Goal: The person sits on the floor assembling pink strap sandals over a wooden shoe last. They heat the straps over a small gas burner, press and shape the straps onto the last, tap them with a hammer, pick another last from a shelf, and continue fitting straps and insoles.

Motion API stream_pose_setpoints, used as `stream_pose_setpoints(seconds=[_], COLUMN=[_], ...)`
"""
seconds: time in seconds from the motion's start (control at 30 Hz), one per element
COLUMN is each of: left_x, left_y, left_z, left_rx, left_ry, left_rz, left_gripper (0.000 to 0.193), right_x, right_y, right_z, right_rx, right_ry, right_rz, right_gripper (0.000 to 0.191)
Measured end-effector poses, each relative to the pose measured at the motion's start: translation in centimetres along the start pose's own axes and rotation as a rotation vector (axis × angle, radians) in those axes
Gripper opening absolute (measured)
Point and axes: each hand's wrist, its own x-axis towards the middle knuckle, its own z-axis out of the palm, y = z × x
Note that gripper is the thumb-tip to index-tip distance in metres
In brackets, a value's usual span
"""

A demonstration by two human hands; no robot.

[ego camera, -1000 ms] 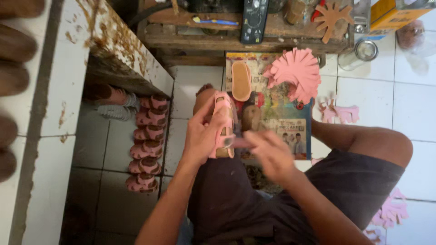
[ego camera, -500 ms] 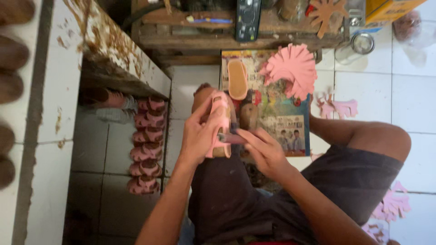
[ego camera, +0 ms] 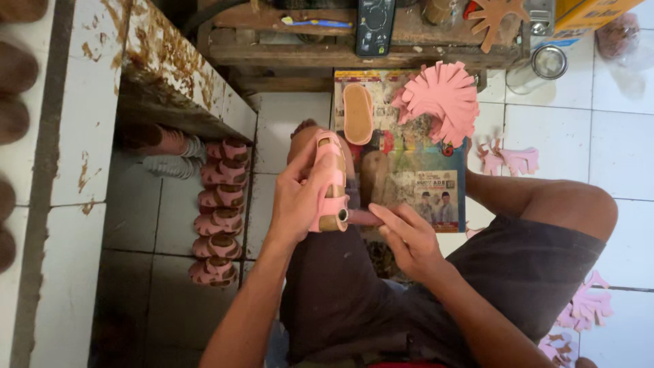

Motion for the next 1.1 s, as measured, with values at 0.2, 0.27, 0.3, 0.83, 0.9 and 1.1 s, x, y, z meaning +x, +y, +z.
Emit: stream_pose_setpoints(seconds=[0.2,0.27,0.3,0.83,0.9,1.1], left_x=[0.0,0.1,0.0,-0.3,-0.4,0.2], left_y=[-0.5,-0.6,-0.7,-1.7,-1.7,-1.9], left_z=[-0.3,-0.4,-0.5,-0.7,-0.5,-1.0], left_rx=[-0.012,-0.047,-0.023,0.181,0.126,-0.022], left_ry=[-0.057,-0.051,-0.04,0.003,-0.06,0.024], left_rz=[0.128,0.082,0.059,0.025,0.142,0.106], left_gripper=[0.057,0.056,0.056,0.049,0.05,0.048], right_x=[-0.1,-0.3,-0.5,2.5,3.0,2.1], right_y=[0.3,0.0,-0.3,-0.4,-0.2,-0.7], right_z=[1.4,1.1,0.8,0.3,0.9,1.4], right_rx=[-0.025,-0.023,0.027,0.074,-0.015,0.042], right_ry=[0.043,0.023,0.001,0.126,0.085,0.084], right_rz=[-0.069,-0.022,0.037,-0.006,0.106,0.104], right_gripper=[0.037,0.038,0.038,0.038,0.038,0.038])
